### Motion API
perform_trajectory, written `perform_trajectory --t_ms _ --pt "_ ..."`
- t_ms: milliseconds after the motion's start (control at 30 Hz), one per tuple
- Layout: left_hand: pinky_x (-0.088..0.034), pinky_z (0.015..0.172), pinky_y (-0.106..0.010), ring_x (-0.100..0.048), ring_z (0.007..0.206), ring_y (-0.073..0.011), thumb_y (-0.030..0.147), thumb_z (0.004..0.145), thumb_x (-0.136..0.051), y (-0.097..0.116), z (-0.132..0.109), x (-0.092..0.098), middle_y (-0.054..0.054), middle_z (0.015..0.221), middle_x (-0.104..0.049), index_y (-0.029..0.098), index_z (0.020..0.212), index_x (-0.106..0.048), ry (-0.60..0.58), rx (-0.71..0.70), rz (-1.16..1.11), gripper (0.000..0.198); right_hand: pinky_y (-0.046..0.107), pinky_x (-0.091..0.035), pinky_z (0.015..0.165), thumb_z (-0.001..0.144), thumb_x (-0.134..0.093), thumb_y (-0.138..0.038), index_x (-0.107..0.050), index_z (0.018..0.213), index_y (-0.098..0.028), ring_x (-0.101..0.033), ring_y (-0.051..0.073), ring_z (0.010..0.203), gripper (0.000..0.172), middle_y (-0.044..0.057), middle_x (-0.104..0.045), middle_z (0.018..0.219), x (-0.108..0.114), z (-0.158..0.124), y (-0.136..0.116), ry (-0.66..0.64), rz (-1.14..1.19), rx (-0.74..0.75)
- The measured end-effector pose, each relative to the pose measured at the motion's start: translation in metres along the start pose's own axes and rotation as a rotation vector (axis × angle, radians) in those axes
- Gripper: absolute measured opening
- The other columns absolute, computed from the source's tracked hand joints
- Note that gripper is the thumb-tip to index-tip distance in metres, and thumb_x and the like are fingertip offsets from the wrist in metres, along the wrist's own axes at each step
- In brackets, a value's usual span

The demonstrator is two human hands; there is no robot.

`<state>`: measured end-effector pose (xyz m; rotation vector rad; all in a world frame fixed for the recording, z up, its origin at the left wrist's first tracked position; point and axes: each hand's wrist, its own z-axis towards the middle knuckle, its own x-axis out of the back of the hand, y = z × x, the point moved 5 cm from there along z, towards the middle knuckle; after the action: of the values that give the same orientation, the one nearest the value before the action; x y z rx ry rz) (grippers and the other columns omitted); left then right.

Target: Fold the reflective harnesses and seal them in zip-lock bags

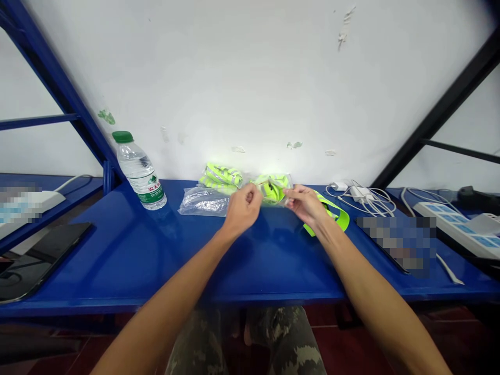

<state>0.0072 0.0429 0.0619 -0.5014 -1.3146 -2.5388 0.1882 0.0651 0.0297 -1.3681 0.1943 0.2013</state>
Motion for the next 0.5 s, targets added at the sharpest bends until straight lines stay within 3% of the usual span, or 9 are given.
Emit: perform_trajectory --t_ms 100,133,200,267,333,400,467,500 --pt "-0.027 0.055 -0.026 -0.033 0.055 -0.0102 0.03 0.091 -0.047 -0.001 0.002 -0.001 0.005 0.057 -0.031 0.02 0.065 -0.038 0.019 0.002 -0.022 0.029 0.029 -0.049 0.057 0.062 -0.084 -0.044 -0.052 0.064 -0.022 -0.059 0.016 0.065 0.038 0.001 -0.063 0.07 0.01 -0.005 -0.019 0.208 -0.27 0.275" --pt "-0.028 0.056 -0.025 -0.034 0.056 -0.0103 0.029 0.092 -0.046 0.0 0.002 -0.003 0.005 0.058 -0.033 0.02 0.065 -0.038 0.025 -0.007 -0.037 0.029 0.032 -0.053 0.066 0.067 -0.081 -0.044 -0.057 0.069 -0.022 -0.064 0.02 0.081 0.032 0.005 -0.068 0.086 0.006 -0.01 -0.026 0.224 -0.419 0.4" --pt "-0.032 0.06 -0.025 -0.04 0.06 -0.0112 0.027 0.092 -0.044 0.004 0.002 -0.008 0.004 0.062 -0.04 0.02 0.067 -0.04 0.053 -0.031 -0.041 0.026 0.041 -0.052 0.091 0.072 -0.076 -0.042 -0.064 0.075 -0.023 -0.059 0.026 0.115 0.023 0.01 -0.065 0.122 -0.008 -0.019 -0.034 0.172 -0.706 0.588" --pt "-0.036 0.065 -0.026 -0.045 0.067 -0.0126 0.024 0.09 -0.045 0.008 0.001 -0.015 0.003 0.066 -0.046 0.02 0.067 -0.042 0.04 -0.074 0.0 0.023 0.048 -0.042 0.108 0.072 -0.076 -0.043 -0.068 0.08 -0.022 -0.051 0.03 0.129 0.024 0.01 -0.057 0.138 -0.017 -0.022 -0.029 0.128 -0.889 0.611" --pt "-0.039 0.071 -0.026 -0.049 0.072 -0.0142 0.023 0.089 -0.047 0.009 0.0 -0.023 0.001 0.069 -0.051 0.02 0.066 -0.045 -0.067 -0.12 0.04 0.023 0.051 -0.043 0.105 0.069 -0.078 -0.047 -0.069 0.079 -0.02 -0.059 0.033 0.118 0.029 0.013 -0.066 0.124 -0.013 -0.017 -0.02 0.151 -0.943 0.499" --pt "-0.043 0.079 -0.028 -0.054 0.083 -0.0165 0.028 0.091 -0.049 0.004 0.001 -0.024 -0.001 0.078 -0.059 0.02 0.071 -0.053 -0.119 -0.131 0.049 0.022 0.047 -0.052 0.088 0.067 -0.078 -0.05 -0.068 0.069 -0.019 -0.067 0.031 0.091 0.033 0.01 -0.072 0.088 -0.004 -0.009 -0.008 0.136 -0.882 0.319" --pt "-0.044 0.089 -0.03 -0.057 0.101 -0.0193 0.036 0.094 -0.049 -0.007 0.009 -0.012 -0.006 0.099 -0.065 0.021 0.084 -0.061 0.025 -0.055 0.05 0.022 0.039 -0.053 0.068 0.065 -0.079 -0.054 -0.064 0.059 -0.019 -0.063 0.024 0.066 0.038 0.004 -0.063 0.06 0.004 -0.005 -0.001 0.126 -0.691 0.176" --pt "-0.044 0.092 -0.031 -0.057 0.107 -0.0204 0.041 0.096 -0.046 -0.014 0.013 -0.004 -0.008 0.108 -0.065 0.022 0.093 -0.063 0.122 0.021 0.036 0.025 0.036 -0.051 0.062 0.063 -0.08 -0.054 -0.064 0.059 -0.019 -0.061 0.021 0.059 0.039 0.002 -0.06 0.056 0.006 -0.005 -0.001 0.119 -0.556 0.134"
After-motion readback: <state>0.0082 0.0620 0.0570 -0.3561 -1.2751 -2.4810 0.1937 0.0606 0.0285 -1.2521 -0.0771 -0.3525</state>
